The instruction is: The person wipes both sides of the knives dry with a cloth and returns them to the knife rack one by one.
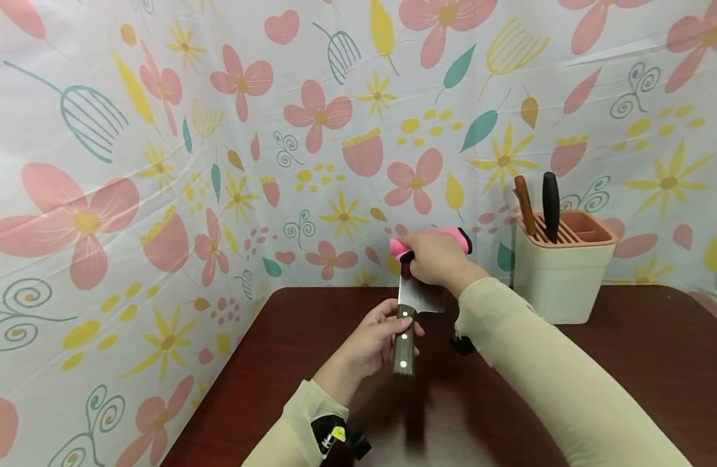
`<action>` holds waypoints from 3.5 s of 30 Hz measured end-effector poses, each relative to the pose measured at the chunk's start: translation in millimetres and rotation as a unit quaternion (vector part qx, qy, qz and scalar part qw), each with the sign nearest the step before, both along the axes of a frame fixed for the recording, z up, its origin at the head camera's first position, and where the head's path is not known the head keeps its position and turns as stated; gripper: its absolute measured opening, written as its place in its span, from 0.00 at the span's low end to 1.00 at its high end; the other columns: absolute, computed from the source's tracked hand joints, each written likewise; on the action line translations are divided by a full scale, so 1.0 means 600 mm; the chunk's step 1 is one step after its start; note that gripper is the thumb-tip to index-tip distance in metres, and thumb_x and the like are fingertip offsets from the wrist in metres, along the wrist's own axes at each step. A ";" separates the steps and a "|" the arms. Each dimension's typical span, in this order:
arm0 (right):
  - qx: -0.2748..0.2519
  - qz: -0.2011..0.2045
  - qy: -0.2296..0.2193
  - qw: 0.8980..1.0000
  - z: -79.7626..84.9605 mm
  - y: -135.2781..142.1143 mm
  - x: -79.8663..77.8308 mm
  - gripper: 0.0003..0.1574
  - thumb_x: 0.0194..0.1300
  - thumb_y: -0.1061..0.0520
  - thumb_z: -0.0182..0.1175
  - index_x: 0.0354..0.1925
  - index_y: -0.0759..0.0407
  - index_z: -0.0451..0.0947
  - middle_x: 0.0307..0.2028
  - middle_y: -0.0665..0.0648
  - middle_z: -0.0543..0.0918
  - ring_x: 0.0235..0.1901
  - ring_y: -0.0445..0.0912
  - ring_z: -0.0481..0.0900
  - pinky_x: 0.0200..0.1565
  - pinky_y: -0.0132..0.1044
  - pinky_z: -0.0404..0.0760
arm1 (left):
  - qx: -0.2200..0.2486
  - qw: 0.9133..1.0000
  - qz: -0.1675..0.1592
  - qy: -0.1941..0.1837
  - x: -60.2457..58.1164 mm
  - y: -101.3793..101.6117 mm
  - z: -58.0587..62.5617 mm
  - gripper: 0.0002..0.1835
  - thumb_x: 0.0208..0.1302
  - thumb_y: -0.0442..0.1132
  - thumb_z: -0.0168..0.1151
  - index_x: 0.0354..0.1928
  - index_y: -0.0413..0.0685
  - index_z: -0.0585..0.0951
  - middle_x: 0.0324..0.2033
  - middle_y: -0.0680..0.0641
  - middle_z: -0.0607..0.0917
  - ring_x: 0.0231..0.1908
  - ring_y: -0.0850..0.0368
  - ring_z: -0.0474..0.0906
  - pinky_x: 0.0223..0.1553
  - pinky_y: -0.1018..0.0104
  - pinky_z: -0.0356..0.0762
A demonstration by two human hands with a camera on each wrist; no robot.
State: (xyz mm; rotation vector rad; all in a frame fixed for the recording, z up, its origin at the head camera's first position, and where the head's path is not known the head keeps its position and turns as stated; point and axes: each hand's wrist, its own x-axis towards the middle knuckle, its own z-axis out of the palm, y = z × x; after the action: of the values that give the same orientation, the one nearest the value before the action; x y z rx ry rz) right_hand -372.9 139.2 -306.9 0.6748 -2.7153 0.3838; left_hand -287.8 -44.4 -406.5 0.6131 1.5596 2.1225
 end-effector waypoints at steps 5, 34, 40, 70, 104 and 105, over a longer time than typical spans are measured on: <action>0.015 0.005 -0.009 1.000 -0.002 -0.005 0.012 0.34 0.64 0.63 0.54 0.68 0.47 0.77 0.56 0.58 0.87 0.39 0.51 0.81 0.41 0.48 0.78 | 0.009 1.000 0.008 -0.006 0.002 0.004 -0.002 0.12 0.76 0.37 0.55 0.57 0.54 0.71 0.35 0.52 0.88 0.28 0.57 0.88 0.30 0.62 0.88; 0.012 0.057 -0.008 0.998 -0.023 -0.019 0.132 0.26 0.66 0.62 0.60 0.61 0.49 0.83 0.45 0.51 0.90 0.42 0.48 0.85 0.44 0.50 0.83 | 0.031 0.999 0.038 -0.004 -0.001 0.004 -0.014 0.15 0.75 0.35 0.55 0.60 0.56 0.73 0.34 0.53 0.84 0.27 0.63 0.85 0.33 0.65 0.88; -0.003 0.076 -0.037 0.996 -0.012 -0.007 0.144 0.25 0.66 0.60 0.60 0.60 0.51 0.83 0.41 0.52 0.89 0.34 0.46 0.80 0.38 0.44 0.79 | 0.035 0.998 0.043 0.016 -0.006 0.002 -0.016 0.19 0.76 0.34 0.54 0.65 0.54 0.73 0.34 0.53 0.84 0.28 0.62 0.84 0.33 0.66 0.88; -0.085 0.178 -0.192 0.961 0.028 0.041 0.130 0.27 0.63 0.63 0.57 0.60 0.54 0.82 0.51 0.52 0.86 0.45 0.45 0.78 0.48 0.37 0.77 | 0.006 0.998 0.053 0.015 -0.001 0.007 -0.013 0.14 0.75 0.35 0.56 0.59 0.50 0.75 0.33 0.51 0.83 0.29 0.60 0.82 0.31 0.66 0.87; -0.019 0.004 -0.035 0.999 0.009 0.013 -0.024 0.38 0.61 0.67 0.53 0.70 0.54 0.74 0.58 0.65 0.84 0.46 0.56 0.80 0.49 0.54 0.79 | 0.012 0.999 0.038 -0.023 0.005 0.015 -0.013 0.12 0.76 0.41 0.57 0.57 0.50 0.73 0.33 0.51 0.85 0.25 0.59 0.84 0.32 0.64 0.87; -0.022 0.001 -0.045 0.999 0.002 0.012 -0.026 0.38 0.61 0.67 0.53 0.70 0.54 0.73 0.60 0.65 0.83 0.47 0.56 0.80 0.51 0.56 0.80 | 0.012 0.999 0.035 -0.019 0.006 0.015 -0.013 0.12 0.76 0.41 0.57 0.57 0.50 0.73 0.33 0.52 0.85 0.25 0.59 0.84 0.32 0.65 0.87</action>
State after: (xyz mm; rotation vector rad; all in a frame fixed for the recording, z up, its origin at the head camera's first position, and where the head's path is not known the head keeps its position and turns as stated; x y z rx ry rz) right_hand -388.5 146.7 -306.0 0.6637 -2.7830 0.4832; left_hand -284.1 -35.3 -414.1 0.5290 1.5587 2.1942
